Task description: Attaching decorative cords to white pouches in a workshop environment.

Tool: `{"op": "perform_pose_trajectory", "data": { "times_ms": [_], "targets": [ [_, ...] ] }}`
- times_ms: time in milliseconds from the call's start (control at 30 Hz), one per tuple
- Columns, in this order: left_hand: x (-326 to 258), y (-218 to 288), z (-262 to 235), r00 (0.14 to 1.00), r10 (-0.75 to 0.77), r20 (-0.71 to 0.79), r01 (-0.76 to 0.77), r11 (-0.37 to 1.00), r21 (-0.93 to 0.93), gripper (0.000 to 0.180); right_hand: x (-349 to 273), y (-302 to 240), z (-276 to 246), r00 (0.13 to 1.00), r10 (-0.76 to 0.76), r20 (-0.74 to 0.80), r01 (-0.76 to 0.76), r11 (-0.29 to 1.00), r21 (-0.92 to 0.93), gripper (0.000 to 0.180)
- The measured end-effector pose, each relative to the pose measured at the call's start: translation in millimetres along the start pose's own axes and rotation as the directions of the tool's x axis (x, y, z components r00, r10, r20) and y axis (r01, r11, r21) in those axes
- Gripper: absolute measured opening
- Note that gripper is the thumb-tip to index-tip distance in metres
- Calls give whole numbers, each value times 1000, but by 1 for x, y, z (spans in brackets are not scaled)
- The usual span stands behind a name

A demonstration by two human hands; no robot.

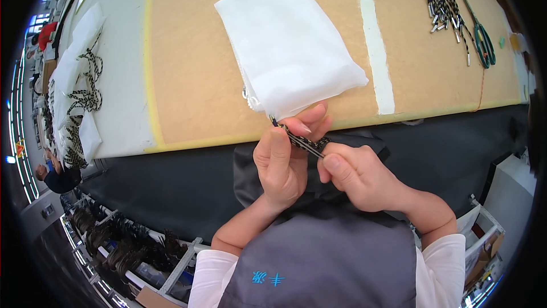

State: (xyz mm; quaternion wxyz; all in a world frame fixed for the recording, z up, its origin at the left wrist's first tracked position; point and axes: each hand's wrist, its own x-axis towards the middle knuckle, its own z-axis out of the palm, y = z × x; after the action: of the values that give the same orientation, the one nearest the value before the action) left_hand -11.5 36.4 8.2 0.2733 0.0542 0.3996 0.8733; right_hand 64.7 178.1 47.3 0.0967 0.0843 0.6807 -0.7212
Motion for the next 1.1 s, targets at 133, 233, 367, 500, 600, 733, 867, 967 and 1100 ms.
{"op": "perform_pose_trajectory", "data": {
  "times_ms": [133,233,367,500,600,733,867,967,1100],
  "targets": [
    [-2,8,-9,988,-66,141,83,990,-118,48,-7,-7,-14,855,295,425,-517,543,662,36],
    [-5,9,-14,973,-138,187,173,968,-184,51,-11,-9,-12,791,333,513,-608,335,720,40],
    [-7,13,-8,958,-245,152,281,909,-307,50,-12,1,-13,758,282,587,-642,168,748,42],
    [-11,11,-20,953,-253,169,303,836,-457,47,-12,1,-10,769,298,566,-634,234,737,40],
    [-10,9,-27,950,-234,209,308,822,-479,42,-16,-7,8,952,284,112,-304,857,417,33],
    [-9,10,-24,955,-233,183,286,888,-360,38,-15,-6,12,991,-38,-126,-7,939,-345,21],
    [-9,11,-26,949,-261,177,303,908,-289,37,-12,-18,9,990,79,-113,-108,955,-275,20],
    [-10,10,-21,972,-218,92,232,953,-193,35,-2,-16,-4,954,297,41,-299,952,64,20],
    [-10,7,-19,979,-191,66,199,970,-142,35,0,-15,-3,950,301,79,-310,929,202,19]
  ]
}}
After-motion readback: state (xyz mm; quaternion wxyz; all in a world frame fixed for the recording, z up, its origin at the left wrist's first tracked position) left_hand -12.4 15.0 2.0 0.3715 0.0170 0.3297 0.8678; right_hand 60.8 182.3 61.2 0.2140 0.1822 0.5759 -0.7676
